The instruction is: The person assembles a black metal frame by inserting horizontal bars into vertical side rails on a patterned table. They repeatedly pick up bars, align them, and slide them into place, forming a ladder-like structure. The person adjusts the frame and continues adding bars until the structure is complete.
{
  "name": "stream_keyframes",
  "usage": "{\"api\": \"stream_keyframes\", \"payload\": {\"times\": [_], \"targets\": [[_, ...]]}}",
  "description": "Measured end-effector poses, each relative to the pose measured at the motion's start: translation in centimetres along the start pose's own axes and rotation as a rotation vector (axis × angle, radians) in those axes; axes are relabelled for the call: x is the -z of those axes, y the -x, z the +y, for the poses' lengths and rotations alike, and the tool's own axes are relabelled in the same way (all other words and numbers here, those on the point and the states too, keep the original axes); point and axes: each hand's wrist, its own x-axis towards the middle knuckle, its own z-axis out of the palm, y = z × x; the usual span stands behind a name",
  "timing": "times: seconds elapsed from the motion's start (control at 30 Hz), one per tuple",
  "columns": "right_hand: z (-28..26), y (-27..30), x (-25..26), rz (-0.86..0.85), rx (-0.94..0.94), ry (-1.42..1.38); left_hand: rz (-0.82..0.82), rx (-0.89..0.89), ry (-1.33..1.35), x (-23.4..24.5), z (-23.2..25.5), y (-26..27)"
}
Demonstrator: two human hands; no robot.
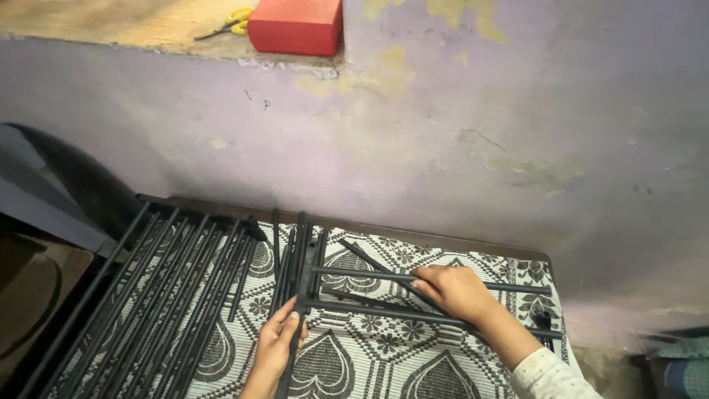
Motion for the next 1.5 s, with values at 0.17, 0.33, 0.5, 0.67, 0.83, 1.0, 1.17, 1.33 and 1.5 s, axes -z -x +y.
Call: {"api": "stream_keyframes", "payload": {"times": [0.17, 0.33, 0.5, 0.67, 0.83, 1.0, 1.17, 1.33, 1.5], "targets": [[-0.6, 0.8, 0.2, 0.038, -0.042, 0.025, -0.012, -0.001, -0.027, -0.6, 1.3, 1.1], [-0.8, 1.4, 0.0, 0.080, -0.044, 0.027, -0.016, 0.006, -0.055, -1.5, 2.6, 1.9], [-1.0, 1.6, -0.1, 0.074, -0.074, 0.012, -0.010, 0.026, -0.065, -2.1, 3.4, 2.4], [-1.7, 1.6, 0.0, 0.112, -0.109, -0.083, 0.027, 0.041, -0.104, -2.2, 3.6, 2.6], [-1.5, 1.0, 0.4, 0.016, -0.185, -0.152, 0.006, -0.037, -0.118, -2.2, 3.7, 1.9], [0.5, 0.0, -0.2, -0.215, -0.225, -0.370, 0.003, -0.033, -0.137, -2.0, 4.0, 1.6], [1.9, -1.6, 0.3, -0.442, -0.238, -0.758, -0.038, -0.117, -0.129, -2.0, 4.7, 1.7], [-1.4, -2.4, 3.0, -0.095, -0.139, -0.346, -0.115, -0.151, -0.203, -3.6, 7.1, 1.2], [-5.6, -2.3, 4.6, 0.137, -0.009, -0.044, -0.126, -0.050, -0.276, -6.2, 9.1, 1.0]]}}
